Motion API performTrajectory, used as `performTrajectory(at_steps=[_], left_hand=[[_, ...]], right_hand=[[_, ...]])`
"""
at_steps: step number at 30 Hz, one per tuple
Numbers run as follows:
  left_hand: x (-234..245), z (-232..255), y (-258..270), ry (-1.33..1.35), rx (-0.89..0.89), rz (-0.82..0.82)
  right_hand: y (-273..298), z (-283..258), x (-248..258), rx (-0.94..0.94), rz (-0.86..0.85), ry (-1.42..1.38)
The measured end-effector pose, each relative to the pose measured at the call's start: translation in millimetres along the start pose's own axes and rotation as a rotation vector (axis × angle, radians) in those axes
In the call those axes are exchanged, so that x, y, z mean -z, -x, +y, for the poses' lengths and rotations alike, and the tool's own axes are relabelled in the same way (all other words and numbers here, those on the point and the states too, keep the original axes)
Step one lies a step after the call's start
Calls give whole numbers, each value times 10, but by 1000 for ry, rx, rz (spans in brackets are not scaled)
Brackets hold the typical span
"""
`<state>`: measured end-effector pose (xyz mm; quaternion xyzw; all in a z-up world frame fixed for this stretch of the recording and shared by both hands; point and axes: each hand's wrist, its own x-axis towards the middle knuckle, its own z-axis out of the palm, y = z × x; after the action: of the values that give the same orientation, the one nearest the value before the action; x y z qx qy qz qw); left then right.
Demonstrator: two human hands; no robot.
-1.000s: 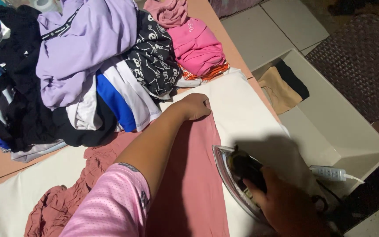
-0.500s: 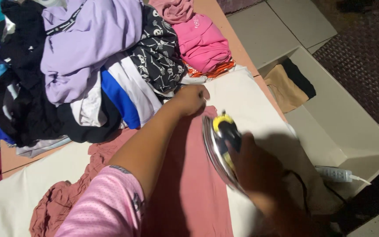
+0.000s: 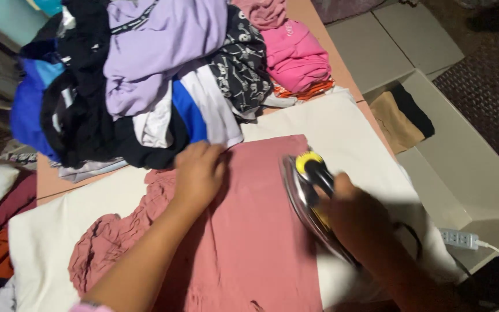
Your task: Ironing a pink shirt on a makeshift ironing board (table with a white cloth).
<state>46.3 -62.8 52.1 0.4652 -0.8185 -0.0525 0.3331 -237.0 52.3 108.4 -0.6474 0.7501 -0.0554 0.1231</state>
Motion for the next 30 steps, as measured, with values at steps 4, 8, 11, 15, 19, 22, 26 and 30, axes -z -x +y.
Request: performTrajectory(at_steps=[4, 8, 11, 15, 19, 22, 26, 30], left_hand=[[396, -222, 639, -232, 334, 72], [565, -283, 1147, -362, 532, 30], [560, -257, 1260, -408, 646, -9], [509, -266, 1246, -415, 763, 34], [523, -376, 1142, -382, 883, -61], [452, -767, 1246, -175, 942, 37], [552, -1003, 1321, -83, 893, 156], [755, -726, 1187, -271, 672, 137]], right_hand=[[335, 182, -80, -248, -134, -67], [324, 181, -170, -238, -94, -12], [226, -7, -100, -178, 8, 58], [-67, -275, 4, -180, 3, -1], [-147, -444, 101, -234, -48, -112], [-69, -395, 87, -297, -84, -131], [173, -199, 2, -234, -29, -161], [441, -307, 173, -394, -70, -400]])
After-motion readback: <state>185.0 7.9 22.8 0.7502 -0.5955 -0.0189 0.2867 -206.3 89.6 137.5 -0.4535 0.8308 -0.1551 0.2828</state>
